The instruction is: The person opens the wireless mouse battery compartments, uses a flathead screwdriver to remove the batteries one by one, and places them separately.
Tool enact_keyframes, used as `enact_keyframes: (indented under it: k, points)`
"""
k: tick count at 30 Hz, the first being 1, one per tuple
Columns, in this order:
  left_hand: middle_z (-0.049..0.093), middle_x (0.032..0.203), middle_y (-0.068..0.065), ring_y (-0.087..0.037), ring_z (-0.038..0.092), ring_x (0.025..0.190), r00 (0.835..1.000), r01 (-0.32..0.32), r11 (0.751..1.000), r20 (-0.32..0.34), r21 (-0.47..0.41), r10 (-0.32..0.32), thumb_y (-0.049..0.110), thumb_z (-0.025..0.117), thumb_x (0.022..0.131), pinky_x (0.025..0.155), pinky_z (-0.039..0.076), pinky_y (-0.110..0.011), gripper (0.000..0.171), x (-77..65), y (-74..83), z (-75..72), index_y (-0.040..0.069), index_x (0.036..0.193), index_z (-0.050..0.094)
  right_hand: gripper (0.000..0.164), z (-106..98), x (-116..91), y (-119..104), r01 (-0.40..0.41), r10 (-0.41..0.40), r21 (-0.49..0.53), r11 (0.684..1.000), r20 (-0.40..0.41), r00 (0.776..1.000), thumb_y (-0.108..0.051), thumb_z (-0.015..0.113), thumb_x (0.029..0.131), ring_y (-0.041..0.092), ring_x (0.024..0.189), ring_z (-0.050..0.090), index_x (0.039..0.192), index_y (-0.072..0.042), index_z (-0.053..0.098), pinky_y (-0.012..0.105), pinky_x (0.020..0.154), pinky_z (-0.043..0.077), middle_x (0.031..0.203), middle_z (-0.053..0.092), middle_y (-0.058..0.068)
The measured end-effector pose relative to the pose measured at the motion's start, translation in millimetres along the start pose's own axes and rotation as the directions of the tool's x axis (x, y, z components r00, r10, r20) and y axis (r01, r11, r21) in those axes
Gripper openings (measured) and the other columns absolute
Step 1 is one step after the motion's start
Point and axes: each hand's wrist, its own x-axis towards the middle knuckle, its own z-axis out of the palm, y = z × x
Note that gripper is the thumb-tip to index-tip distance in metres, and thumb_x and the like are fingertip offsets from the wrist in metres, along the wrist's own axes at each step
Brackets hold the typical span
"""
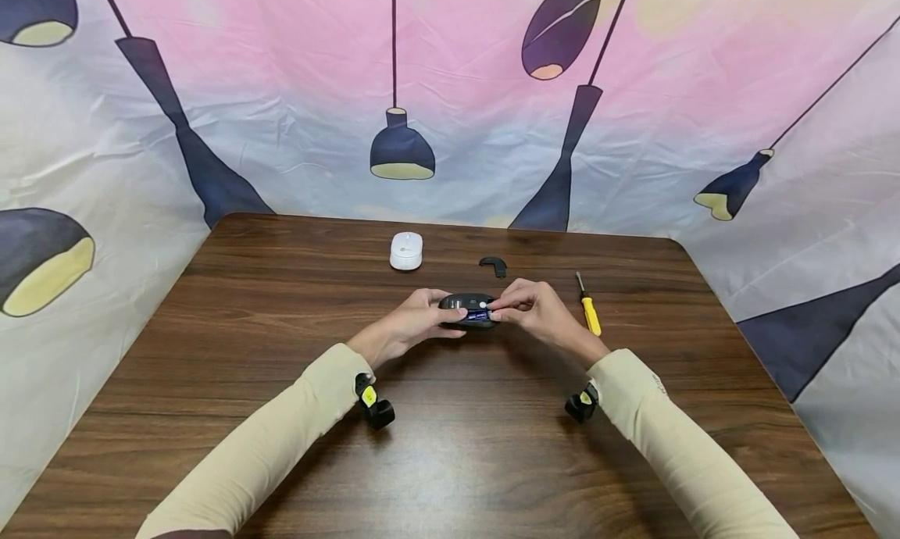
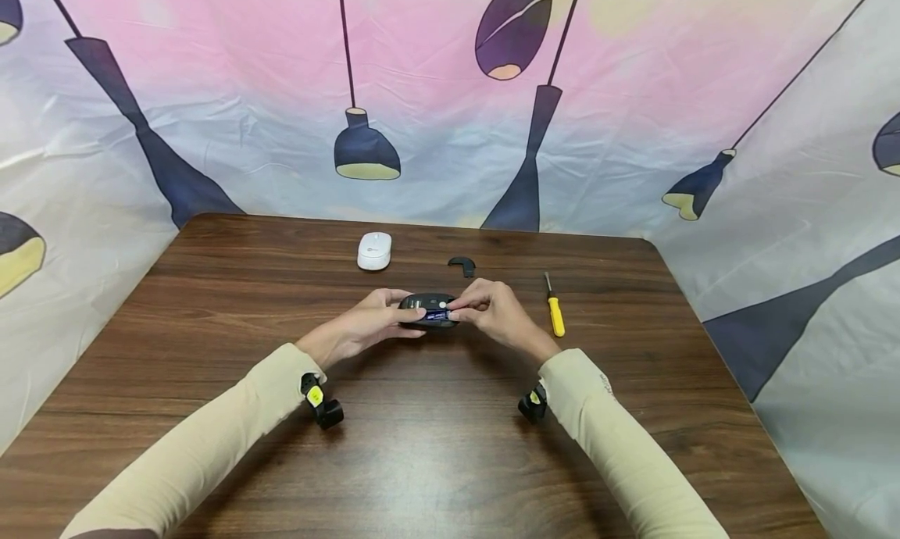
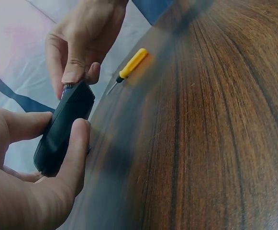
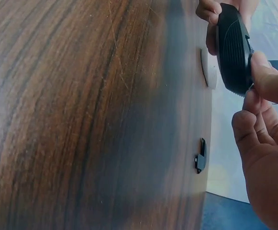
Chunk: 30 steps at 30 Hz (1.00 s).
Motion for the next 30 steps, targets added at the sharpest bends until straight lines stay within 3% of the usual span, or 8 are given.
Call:
enact_keyframes:
  k: [8,13,19,22,26,30]
  points:
    - [0.047,0.138,-0.03,-0.027,0.061,0.111,1.0,-0.012,1.0,-0.003,0.0,0.012,-0.006,0.059,0.099,0.096,0.059,-0.038,0.044,-0.2,1.7,1.2,-0.017,0.136,0.039,0.009,4,2,1,-0.001,0.001,0.01,1.0,-0.033,0.999,-0.001,0.079,0.086,0.02,0.084,0.059,0.094,0.0,0.081,0.022,0.064,0.05,0.093,0.068,0.014]
    - [0.048,0.137,-0.03,-0.027,0.061,0.11,1.0,-0.004,1.0,-0.007,0.002,0.004,-0.006,0.058,0.098,0.096,0.059,-0.037,0.043,-0.5,2.3,1.8,-0.016,0.135,0.04,0.009,6,2,2,-0.007,0.008,0.022,1.0,-0.052,0.999,0.002,0.078,0.086,0.023,0.087,0.06,0.095,0.003,0.08,0.024,0.068,0.055,0.095,0.067,0.018]
    - [0.046,0.139,-0.03,-0.028,0.06,0.113,1.0,0.0,1.0,-0.004,0.001,0.0,-0.006,0.059,0.098,0.096,0.059,-0.037,0.045,0.5,2.3,1.4,-0.016,0.137,0.038,0.009,6,-1,3,-0.013,0.014,0.023,1.0,-0.06,0.998,-0.001,0.078,0.087,0.019,0.087,0.06,0.096,-0.002,0.081,0.023,0.069,0.056,0.094,0.067,0.012]
    - [0.047,0.137,-0.029,-0.028,0.061,0.11,1.0,-0.002,1.0,-0.007,-0.006,0.002,-0.006,0.059,0.098,0.096,0.059,-0.037,0.044,1.4,1.0,1.2,-0.017,0.136,0.039,0.011,5,-4,-13,-0.015,0.016,0.023,1.0,-0.043,0.999,0.002,0.077,0.087,0.019,0.085,0.06,0.098,0.003,0.08,0.023,0.066,0.054,0.096,0.067,0.016]
    - [0.047,0.136,-0.029,-0.028,0.06,0.111,1.0,0.002,1.0,-0.008,-0.016,-0.002,-0.007,0.059,0.097,0.096,0.059,-0.037,0.045,1.2,0.5,1.9,-0.017,0.136,0.039,0.013,7,-5,-16,-0.038,0.039,0.019,0.999,-0.034,0.999,0.008,0.076,0.086,0.021,0.081,0.059,0.099,0.009,0.077,0.021,0.063,0.051,0.098,0.065,0.023]
    - [0.046,0.137,-0.029,-0.03,0.058,0.114,1.0,0.003,1.0,-0.007,-0.016,-0.003,-0.007,0.06,0.097,0.095,0.059,-0.037,0.044,0.7,1.8,2.6,-0.017,0.135,0.039,0.012,9,-2,3,-0.019,0.02,0.024,1.0,-0.058,0.998,0.006,0.077,0.086,0.021,0.083,0.059,0.097,0.006,0.078,0.019,0.063,0.051,0.097,0.066,0.021]
